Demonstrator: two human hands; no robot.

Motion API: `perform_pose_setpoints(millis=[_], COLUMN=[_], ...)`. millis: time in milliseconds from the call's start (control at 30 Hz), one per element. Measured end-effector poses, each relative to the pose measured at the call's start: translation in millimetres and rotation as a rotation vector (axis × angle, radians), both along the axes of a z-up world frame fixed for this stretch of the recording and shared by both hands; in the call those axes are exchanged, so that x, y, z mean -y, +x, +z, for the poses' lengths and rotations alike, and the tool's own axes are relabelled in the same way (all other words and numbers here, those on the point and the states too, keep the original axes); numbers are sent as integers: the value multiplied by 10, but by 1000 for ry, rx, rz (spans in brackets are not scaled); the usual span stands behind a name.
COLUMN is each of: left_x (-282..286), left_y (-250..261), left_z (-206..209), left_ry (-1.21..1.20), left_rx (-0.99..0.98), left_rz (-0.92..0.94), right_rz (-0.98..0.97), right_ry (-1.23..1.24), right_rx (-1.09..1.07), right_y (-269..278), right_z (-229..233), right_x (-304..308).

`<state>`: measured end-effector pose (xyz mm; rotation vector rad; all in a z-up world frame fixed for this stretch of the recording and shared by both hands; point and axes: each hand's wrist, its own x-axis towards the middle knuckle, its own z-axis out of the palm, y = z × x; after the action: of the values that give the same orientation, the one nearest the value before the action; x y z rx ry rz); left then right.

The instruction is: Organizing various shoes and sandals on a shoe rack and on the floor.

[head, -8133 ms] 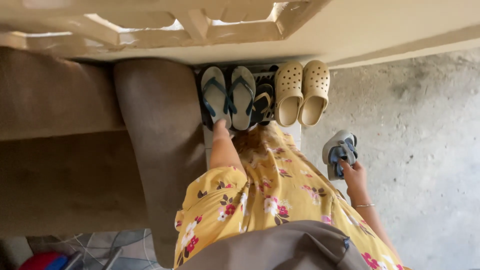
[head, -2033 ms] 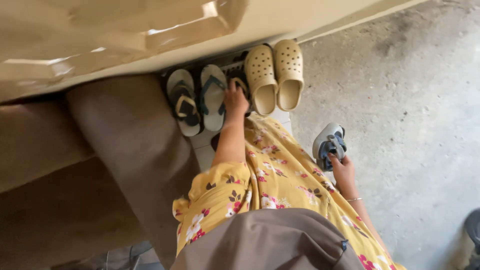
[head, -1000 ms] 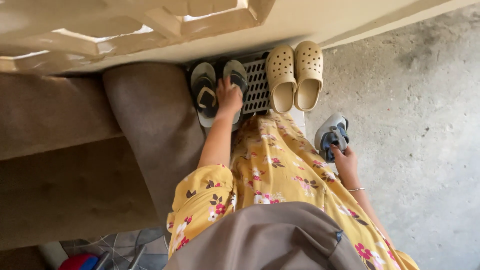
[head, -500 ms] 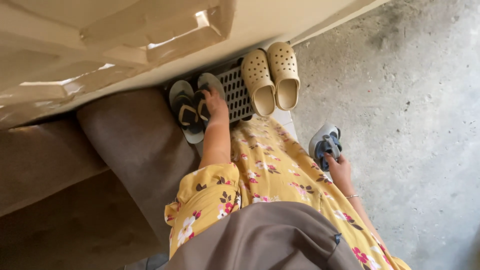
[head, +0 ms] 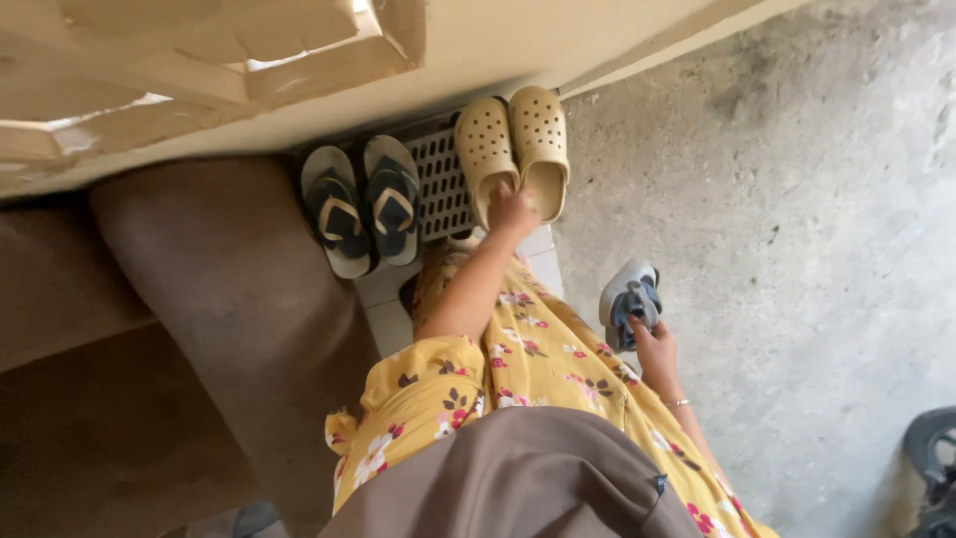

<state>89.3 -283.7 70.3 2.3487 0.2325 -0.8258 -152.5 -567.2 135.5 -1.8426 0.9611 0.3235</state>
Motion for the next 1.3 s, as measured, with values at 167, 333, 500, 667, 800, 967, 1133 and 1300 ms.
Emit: perform_pose_setpoints(millis=[167,333,500,667,800,967,1133,1300], left_x=[275,426,-81,-529,-367,-200,-246,-202], left_y=[120,122,-91,-295,-235,-104,-169,-97], left_z=[-277,-1090,-748,-875,-875,-1013,-1089,-1061], left_ry=[-130,-163,-73,58,71,109,65,-23], left_rx=[-221,-22,-92,-39,-34,-90,134,139], left_rz=[124,176,331,337,383,437,512,523], right_rz=[-18,22,57,38,150,244,276,245], right_ry=[-64,-79,-43,-22,-22,-83,-139,-47], right_rx=[-50,-54,-1,9,31,51,-46,7], right_y=[-114,-97,55,291,313,323,390,452], right_z=[-182,-82,-84,-235,-305,-306,-72,-44], right_x=[470,775,926,987,1029,1102,1004,926])
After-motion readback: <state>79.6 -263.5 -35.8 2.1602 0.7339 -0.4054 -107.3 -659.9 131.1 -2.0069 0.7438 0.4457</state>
